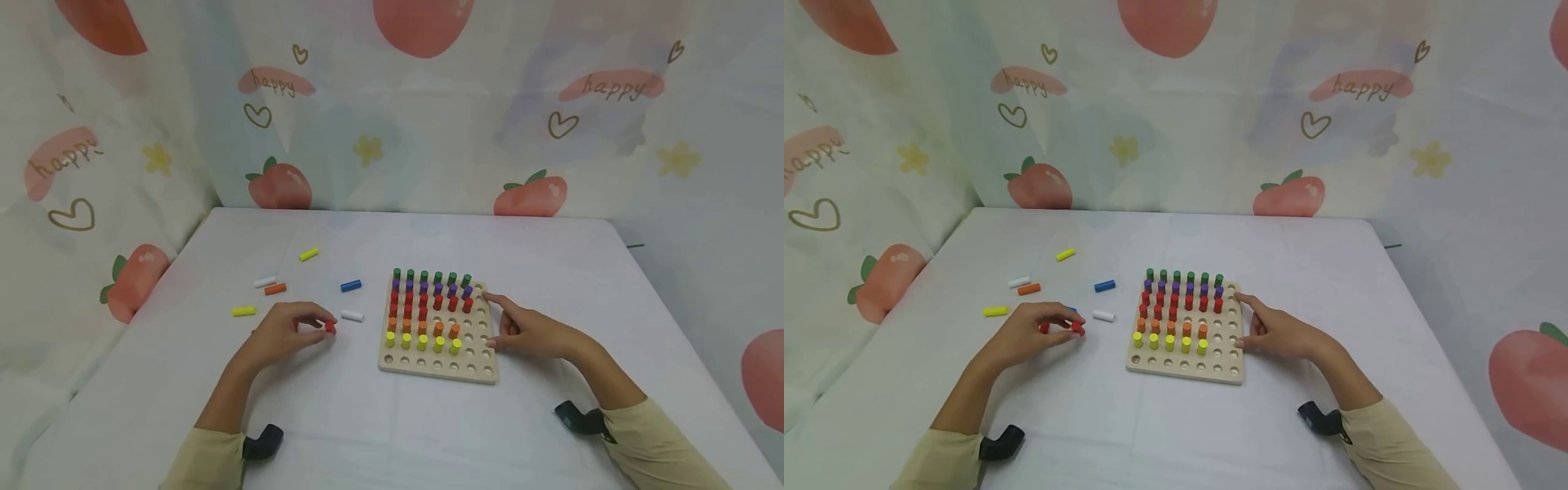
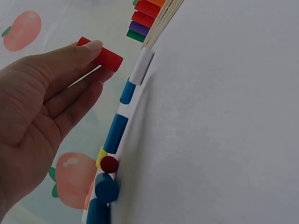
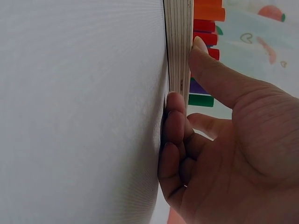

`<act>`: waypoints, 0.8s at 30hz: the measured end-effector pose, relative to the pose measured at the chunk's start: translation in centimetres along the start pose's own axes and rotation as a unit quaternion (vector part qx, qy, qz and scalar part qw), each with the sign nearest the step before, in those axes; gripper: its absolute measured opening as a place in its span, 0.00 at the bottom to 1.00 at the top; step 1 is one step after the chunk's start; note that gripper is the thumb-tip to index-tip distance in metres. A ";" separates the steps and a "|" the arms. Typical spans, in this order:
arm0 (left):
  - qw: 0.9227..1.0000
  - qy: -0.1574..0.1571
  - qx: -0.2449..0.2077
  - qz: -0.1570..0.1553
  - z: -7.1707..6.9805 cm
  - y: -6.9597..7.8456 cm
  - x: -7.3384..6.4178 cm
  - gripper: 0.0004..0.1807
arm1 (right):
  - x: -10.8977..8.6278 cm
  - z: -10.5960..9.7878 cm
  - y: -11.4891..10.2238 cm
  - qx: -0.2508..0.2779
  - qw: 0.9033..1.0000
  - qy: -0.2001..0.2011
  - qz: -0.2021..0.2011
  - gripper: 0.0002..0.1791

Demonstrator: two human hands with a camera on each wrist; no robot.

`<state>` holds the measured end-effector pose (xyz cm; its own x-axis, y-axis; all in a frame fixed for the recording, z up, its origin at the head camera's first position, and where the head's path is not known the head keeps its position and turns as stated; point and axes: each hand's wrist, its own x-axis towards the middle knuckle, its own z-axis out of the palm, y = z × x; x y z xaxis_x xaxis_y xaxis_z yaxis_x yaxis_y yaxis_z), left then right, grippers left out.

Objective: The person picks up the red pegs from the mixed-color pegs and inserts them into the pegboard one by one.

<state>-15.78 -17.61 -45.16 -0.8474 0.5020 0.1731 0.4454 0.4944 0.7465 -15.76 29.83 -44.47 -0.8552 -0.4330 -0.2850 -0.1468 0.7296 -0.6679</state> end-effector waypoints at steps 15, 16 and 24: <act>0.997 -0.040 -0.014 0.057 0.7 2.7 4.4 0.13 | 0.0 0.0 0.0 -0.002 1.000 -0.001 0.001 0.51; 0.997 -0.042 -0.017 0.058 0.8 2.8 4.6 0.14 | 0.1 0.0 0.1 -0.002 1.000 -0.001 0.001 0.51; 0.997 -0.054 -0.028 0.051 1.9 3.8 6.4 0.13 | 0.0 0.0 0.2 0.003 1.000 0.001 0.006 0.51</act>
<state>-18.96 -11.19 -42.42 -0.7606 0.6232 0.1819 0.5087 0.3980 0.7634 -15.82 29.96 -44.62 -0.8579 -0.4234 -0.2911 -0.1342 0.7315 -0.6685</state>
